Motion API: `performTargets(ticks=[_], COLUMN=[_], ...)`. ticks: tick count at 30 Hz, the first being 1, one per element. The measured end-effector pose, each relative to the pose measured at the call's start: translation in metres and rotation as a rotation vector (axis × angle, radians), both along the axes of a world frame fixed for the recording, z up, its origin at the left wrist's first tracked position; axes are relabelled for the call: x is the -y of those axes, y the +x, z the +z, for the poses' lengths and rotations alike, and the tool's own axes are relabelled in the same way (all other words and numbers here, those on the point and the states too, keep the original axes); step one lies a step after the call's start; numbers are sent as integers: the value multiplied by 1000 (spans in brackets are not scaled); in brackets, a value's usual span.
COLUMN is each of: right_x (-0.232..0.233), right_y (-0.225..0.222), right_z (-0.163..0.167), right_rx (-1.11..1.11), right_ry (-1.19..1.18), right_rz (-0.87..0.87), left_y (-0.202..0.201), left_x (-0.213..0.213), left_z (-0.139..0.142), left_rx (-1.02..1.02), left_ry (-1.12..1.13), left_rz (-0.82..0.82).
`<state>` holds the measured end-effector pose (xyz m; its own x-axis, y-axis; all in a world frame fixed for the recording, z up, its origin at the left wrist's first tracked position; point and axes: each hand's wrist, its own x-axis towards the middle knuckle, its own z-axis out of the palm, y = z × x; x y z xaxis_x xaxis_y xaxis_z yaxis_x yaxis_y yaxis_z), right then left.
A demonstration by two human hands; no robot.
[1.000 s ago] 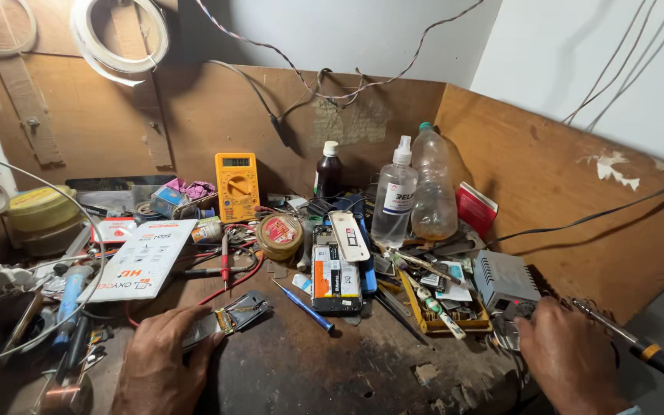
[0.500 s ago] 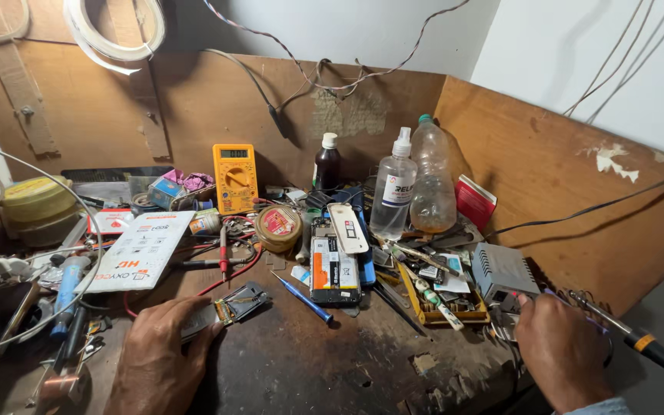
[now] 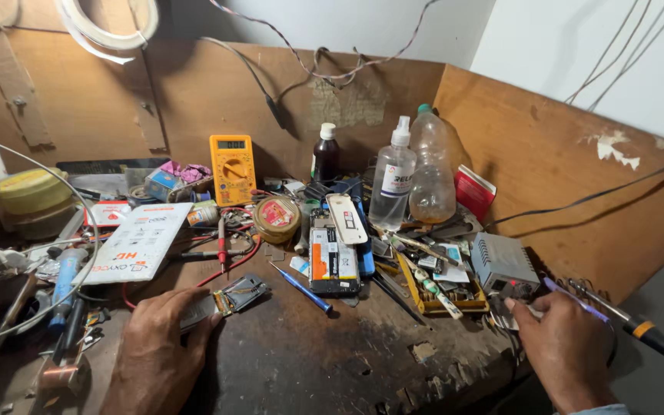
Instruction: The person connects a multimeter to a smartphone battery, then uses a soldering iron to work on a small circuit board. The person handles the battery, multimeter probes, and soldering iron while working on the board.
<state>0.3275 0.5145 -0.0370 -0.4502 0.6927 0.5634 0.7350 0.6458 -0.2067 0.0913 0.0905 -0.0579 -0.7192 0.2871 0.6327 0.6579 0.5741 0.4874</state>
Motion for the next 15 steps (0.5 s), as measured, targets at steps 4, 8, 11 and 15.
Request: performTargets(ticks=[4,8,11,15], right_x=[-6,-11,-10,-6], right_y=[-1,-4,-4,1], right_z=[-6,-6,-2,1], right_rx=[-129,-135,-148,-142], right_ry=[131,61,75,156], right_rz=[89,87,124,145], left_y=[2,4,6,10], left_x=[-3,-5,-6,-8], left_z=[1,3,5,6], left_rx=[18,14,18,-9], left_ry=[11,4,-1,45], left_rz=[-1,7,8,11])
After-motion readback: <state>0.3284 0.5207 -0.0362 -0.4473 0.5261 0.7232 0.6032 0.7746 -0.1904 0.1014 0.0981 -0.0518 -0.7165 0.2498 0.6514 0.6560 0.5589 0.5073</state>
